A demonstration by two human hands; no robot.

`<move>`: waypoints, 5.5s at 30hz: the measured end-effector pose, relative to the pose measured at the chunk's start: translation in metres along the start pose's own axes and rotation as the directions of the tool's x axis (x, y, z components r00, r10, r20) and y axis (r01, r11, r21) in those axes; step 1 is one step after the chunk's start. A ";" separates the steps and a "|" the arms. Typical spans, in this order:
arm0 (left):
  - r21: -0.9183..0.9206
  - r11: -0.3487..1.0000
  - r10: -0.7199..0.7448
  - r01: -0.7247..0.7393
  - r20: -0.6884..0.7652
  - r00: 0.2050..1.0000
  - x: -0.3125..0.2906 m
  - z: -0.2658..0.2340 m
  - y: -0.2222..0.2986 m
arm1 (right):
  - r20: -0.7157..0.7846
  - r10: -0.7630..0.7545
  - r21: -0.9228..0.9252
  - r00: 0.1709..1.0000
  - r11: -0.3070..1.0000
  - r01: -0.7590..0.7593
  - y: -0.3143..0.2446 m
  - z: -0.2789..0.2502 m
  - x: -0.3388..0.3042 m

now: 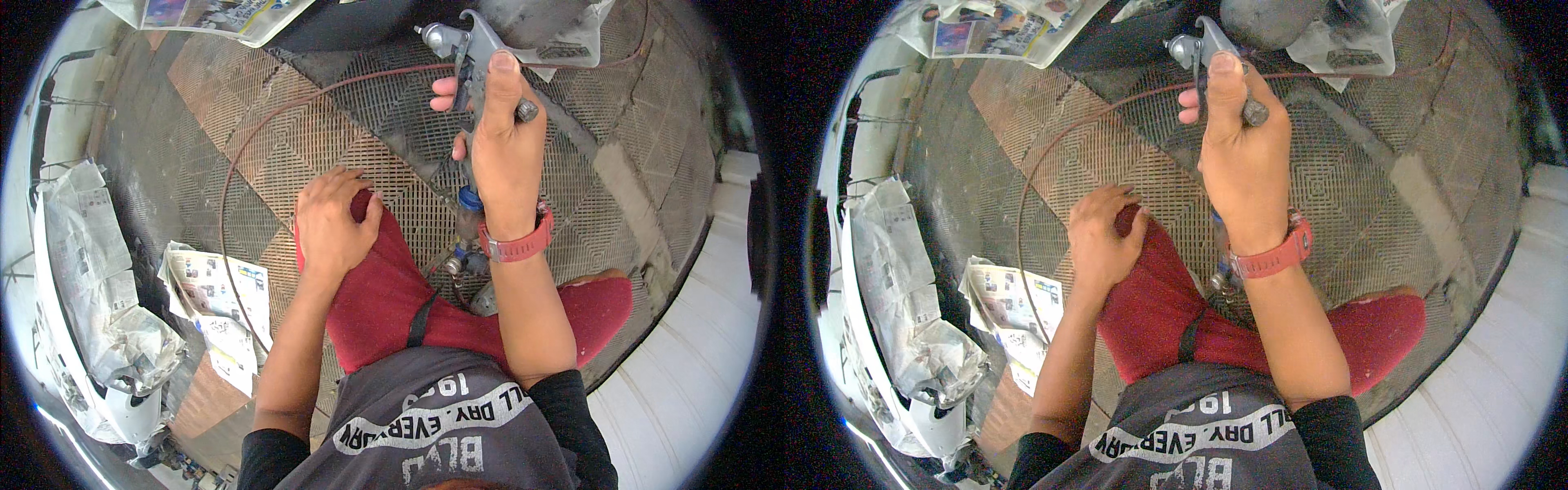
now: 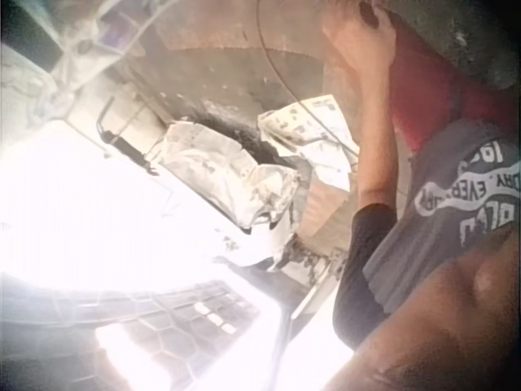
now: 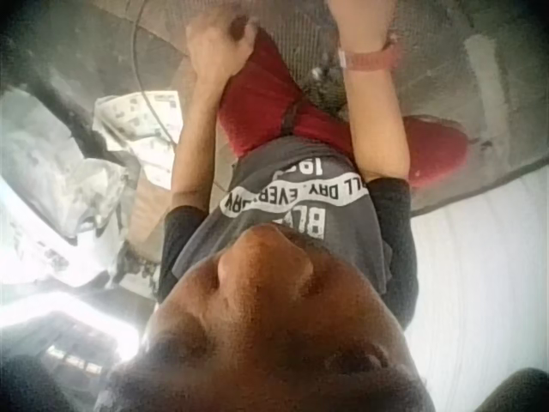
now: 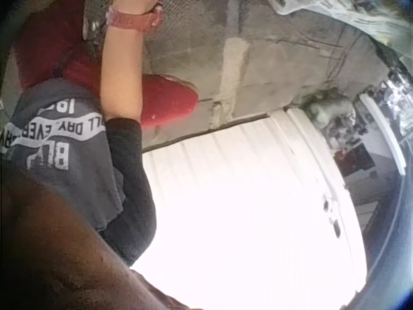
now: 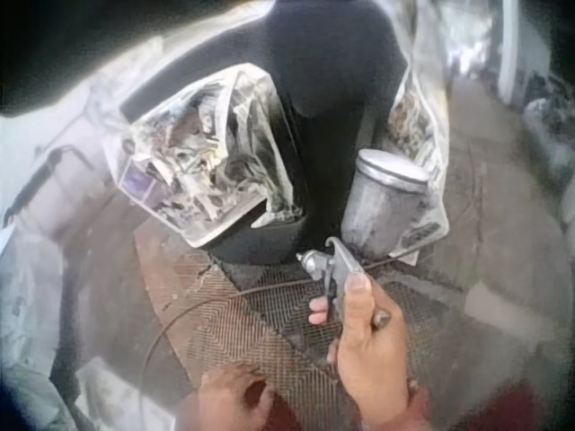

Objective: The person sits on the floor and uses a spray gun to apply black paint to a car side mirror. They move around the mirror to cover different angles and occasionally touch the surface. The person stands up briefly to walk around the vehicle before returning to the mirror to continue spraying.

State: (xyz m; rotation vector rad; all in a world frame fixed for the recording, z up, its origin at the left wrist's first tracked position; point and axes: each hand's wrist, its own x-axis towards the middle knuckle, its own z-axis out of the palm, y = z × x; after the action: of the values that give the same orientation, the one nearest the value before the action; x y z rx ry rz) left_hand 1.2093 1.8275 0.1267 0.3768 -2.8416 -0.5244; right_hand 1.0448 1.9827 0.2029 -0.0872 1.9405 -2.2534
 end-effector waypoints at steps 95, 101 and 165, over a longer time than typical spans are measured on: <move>0.191 0.980 -0.076 0.051 0.125 0.989 -0.073 -0.036 0.009 | 0.267 0.237 0.506 0.934 0.790 -0.346 0.263 -0.021 0.048; 0.215 0.976 -0.075 0.047 0.122 0.990 -0.075 -0.038 0.006 | 0.146 0.170 0.465 0.975 0.857 -0.220 0.255 -0.048 0.060; 0.189 0.982 -0.036 0.015 0.113 0.993 -0.071 -0.038 0.016 | -0.075 -0.278 -0.001 0.958 0.960 0.279 0.092 -0.214 0.160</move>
State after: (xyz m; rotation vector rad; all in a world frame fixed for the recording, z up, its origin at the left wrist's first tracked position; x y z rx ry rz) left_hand 1.2829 1.8506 0.1545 0.4298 -3.0124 -0.2915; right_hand 0.8630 2.1521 0.0695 -0.2984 2.0687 -2.4722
